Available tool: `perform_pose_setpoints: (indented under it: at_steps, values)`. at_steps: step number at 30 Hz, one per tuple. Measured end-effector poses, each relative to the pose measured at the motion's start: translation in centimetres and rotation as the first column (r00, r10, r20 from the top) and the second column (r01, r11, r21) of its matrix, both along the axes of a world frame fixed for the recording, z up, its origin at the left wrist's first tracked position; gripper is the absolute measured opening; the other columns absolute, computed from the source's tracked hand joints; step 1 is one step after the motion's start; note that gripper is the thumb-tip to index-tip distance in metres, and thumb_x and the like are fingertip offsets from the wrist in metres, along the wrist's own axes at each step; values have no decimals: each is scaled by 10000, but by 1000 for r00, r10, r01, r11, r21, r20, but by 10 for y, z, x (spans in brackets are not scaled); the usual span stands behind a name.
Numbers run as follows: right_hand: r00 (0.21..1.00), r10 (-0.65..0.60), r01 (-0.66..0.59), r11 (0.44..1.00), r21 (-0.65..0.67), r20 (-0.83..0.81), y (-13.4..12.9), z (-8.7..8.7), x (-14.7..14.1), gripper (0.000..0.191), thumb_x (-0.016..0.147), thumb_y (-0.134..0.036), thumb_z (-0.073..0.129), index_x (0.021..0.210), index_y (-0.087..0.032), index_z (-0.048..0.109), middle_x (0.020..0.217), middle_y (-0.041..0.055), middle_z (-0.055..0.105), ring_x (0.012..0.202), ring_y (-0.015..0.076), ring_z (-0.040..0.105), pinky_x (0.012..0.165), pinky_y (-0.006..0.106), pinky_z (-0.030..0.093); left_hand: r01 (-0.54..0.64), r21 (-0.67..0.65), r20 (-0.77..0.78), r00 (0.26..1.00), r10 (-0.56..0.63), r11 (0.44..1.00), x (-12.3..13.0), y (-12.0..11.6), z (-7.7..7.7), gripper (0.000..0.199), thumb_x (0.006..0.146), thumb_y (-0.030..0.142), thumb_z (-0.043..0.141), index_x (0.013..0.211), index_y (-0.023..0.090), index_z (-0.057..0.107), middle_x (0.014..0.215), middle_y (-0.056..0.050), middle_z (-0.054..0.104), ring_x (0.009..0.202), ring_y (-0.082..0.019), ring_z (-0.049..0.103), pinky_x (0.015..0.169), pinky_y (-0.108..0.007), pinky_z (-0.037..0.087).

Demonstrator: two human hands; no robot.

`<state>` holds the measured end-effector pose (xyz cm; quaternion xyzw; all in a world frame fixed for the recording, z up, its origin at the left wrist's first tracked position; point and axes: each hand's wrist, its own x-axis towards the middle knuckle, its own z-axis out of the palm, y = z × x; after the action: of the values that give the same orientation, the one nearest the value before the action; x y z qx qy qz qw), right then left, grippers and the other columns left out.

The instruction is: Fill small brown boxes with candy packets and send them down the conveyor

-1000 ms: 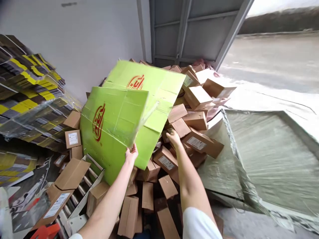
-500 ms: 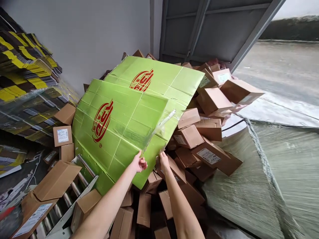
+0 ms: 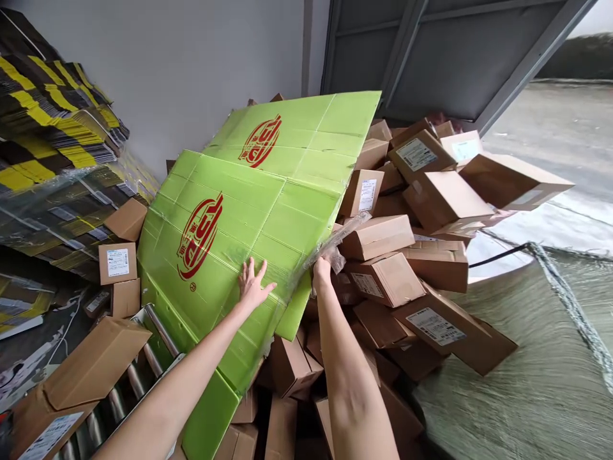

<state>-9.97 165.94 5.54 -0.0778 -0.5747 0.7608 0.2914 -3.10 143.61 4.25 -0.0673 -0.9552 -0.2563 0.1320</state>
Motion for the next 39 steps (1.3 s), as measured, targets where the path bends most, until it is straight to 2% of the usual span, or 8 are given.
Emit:
perform_pose_setpoints:
  at_steps: [4,8,15,22,29,33,37,39]
  values:
    - [998,3,2,997,-75,58,-2,-18,-2,294,762,-414,556,992,-234,593,965,32,697,912,196,644,858,338,554,-54,-66,-9,999,53,996,0,7,-2,856,857,556,652,1582,381,232,1682,-57,-60,1544,-367,-52,1220,-650,110]
    - [998,-8,14,995,-101,62,-7,-17,-16,251,780,-447,575,908,-231,571,911,35,681,945,202,629,880,327,533,-36,-112,24,999,39,993,-9,7,4,833,864,503,666,1578,373,258,1685,-82,-34,1544,-380,-17,1217,-635,176]
    - [995,38,-45,996,-75,-91,-47,-7,-86,331,891,-521,497,942,-206,582,1029,59,678,1021,190,611,982,324,485,-139,-161,-15,990,139,977,-56,-5,23,865,865,486,673,1593,336,231,1686,-119,-31,1545,-387,-3,1225,-579,233]
    - [999,29,-29,1000,4,-45,-46,-26,-115,410,978,-510,307,1070,-196,554,1207,91,629,1185,184,563,1116,372,393,-194,-177,-1,980,197,965,-78,2,11,941,817,464,734,1581,438,185,1693,4,-60,1554,-341,-47,1218,-537,307]
    - [995,8,-27,984,178,104,-38,-3,-69,327,910,-501,468,932,-192,575,1142,124,677,1173,240,573,1095,380,403,-140,-115,31,989,145,983,-59,-14,8,927,818,462,735,1574,451,197,1689,33,-68,1555,-323,-31,1216,-522,322]
    - [982,-49,2,968,251,181,-40,8,-35,353,908,-473,456,1059,-178,579,1191,143,664,1189,256,585,1068,408,434,-79,-91,42,996,83,993,-55,-26,8,920,823,427,733,1569,463,195,1680,54,-74,1551,-335,-36,1189,-548,361]
    - [970,-84,-10,923,385,227,-45,-9,64,476,970,-458,336,1341,-191,468,1415,124,540,1325,211,502,1072,348,436,-23,-35,110,994,27,999,-52,-37,30,906,825,357,737,1563,467,222,1676,68,-83,1551,-321,-54,1167,-538,398]
    - [954,-2,-143,877,460,300,-49,-27,136,462,994,-485,316,1307,-217,527,1364,96,581,1292,218,532,1004,334,491,-1,43,104,995,-3,999,-36,-40,34,871,843,309,712,1574,412,250,1687,32,-32,1557,-308,-18,1215,-528,325]
